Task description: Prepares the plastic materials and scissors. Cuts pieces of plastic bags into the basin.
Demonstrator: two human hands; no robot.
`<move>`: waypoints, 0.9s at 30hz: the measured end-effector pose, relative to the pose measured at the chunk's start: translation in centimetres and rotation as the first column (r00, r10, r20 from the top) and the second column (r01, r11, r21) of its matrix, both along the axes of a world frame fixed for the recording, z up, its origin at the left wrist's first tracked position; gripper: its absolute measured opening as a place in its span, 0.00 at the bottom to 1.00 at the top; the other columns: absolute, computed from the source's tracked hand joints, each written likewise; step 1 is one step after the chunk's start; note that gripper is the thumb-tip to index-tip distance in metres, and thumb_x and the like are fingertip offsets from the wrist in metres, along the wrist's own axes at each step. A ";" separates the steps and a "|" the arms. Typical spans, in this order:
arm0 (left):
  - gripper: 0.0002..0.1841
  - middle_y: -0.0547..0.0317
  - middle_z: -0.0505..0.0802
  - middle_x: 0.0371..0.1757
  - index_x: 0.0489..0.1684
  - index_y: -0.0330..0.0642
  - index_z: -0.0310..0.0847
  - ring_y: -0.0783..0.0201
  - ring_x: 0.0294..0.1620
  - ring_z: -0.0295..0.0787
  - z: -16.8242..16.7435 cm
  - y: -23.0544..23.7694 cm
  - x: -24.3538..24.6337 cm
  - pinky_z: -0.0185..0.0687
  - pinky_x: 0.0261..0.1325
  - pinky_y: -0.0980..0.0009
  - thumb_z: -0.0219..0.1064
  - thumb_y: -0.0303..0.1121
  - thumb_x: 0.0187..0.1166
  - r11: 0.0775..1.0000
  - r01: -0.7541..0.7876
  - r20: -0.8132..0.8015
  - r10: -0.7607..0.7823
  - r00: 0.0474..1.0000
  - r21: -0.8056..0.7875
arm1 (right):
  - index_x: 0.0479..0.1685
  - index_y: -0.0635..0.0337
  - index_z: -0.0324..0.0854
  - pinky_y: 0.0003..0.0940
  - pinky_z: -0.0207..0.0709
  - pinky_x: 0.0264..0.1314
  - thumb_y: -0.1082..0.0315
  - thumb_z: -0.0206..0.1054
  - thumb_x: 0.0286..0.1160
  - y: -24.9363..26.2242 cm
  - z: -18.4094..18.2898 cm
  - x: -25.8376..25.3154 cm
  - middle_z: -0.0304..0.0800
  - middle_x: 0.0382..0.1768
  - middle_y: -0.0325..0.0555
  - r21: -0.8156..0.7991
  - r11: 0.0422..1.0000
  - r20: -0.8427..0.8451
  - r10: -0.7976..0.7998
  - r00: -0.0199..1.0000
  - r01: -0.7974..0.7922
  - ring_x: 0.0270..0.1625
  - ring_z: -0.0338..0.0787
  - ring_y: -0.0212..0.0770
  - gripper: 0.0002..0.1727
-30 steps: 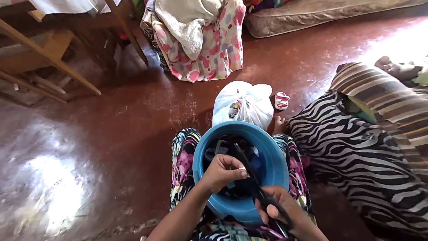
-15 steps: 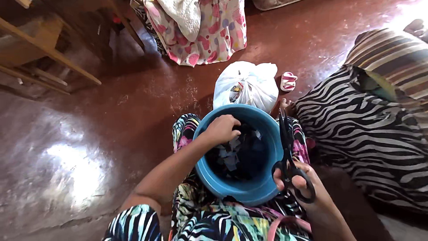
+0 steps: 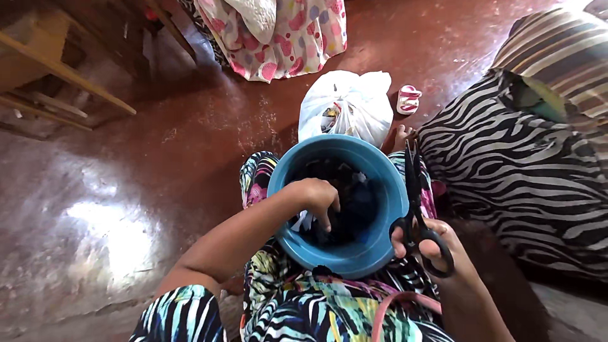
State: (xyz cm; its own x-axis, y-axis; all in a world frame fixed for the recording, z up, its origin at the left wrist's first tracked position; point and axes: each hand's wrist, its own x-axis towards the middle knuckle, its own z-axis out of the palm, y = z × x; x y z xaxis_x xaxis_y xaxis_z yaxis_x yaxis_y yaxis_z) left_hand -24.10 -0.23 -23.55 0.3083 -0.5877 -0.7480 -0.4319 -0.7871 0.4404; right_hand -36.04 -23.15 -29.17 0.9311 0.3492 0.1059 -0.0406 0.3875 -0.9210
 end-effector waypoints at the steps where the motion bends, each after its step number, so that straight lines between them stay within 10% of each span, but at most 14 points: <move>1: 0.24 0.32 0.84 0.72 0.68 0.38 0.86 0.34 0.75 0.78 -0.1 -0.1 0.0 0.67 0.76 0.33 0.78 0.38 0.74 0.999 -0.022 0.042 0.024 0.999 -0.046 | 0.44 0.40 0.93 0.14 0.84 0.37 0.38 0.69 0.73 0.0 0.0 0.1 0.96 0.32 0.26 -0.004 1.000 0.005 -0.006 1.000 0.006 0.33 0.91 0.20 0.19; 11: 0.24 0.29 0.83 0.72 0.70 0.24 0.77 0.34 0.78 0.75 -2.7 -2.4 0.4 0.64 0.79 0.36 0.66 0.36 0.86 0.958 -0.091 0.089 0.120 0.989 -0.273 | 0.44 0.41 0.92 0.13 0.82 0.35 0.39 0.69 0.74 -0.1 0.2 -0.4 0.96 0.32 0.26 -0.006 1.000 0.017 -0.016 1.000 0.016 0.32 0.90 0.19 0.19; 18: 0.13 0.47 0.92 0.55 0.53 0.28 0.87 0.68 0.48 0.91 2.3 3.4 0.3 0.88 0.54 0.72 0.72 0.25 0.74 0.529 -0.461 -0.072 0.599 0.798 -0.712 | 0.43 0.40 0.93 0.14 0.83 0.35 0.40 0.72 0.72 0.3 0.1 -0.1 0.95 0.32 0.24 -0.018 0.999 -0.026 0.041 0.999 -0.042 0.32 0.90 0.18 0.17; 27: 0.13 0.54 0.93 0.54 0.51 0.31 0.88 0.76 0.41 0.92 4.5 6.8 -0.4 0.91 0.48 0.77 0.74 0.21 0.68 0.173 -0.512 -0.218 0.758 0.615 -0.841 | 0.39 0.44 0.90 0.15 0.80 0.34 0.31 0.72 0.64 0.8 0.9 -0.4 0.92 0.29 0.21 -0.299 0.940 -0.100 0.143 0.985 -0.166 0.30 0.87 0.16 0.26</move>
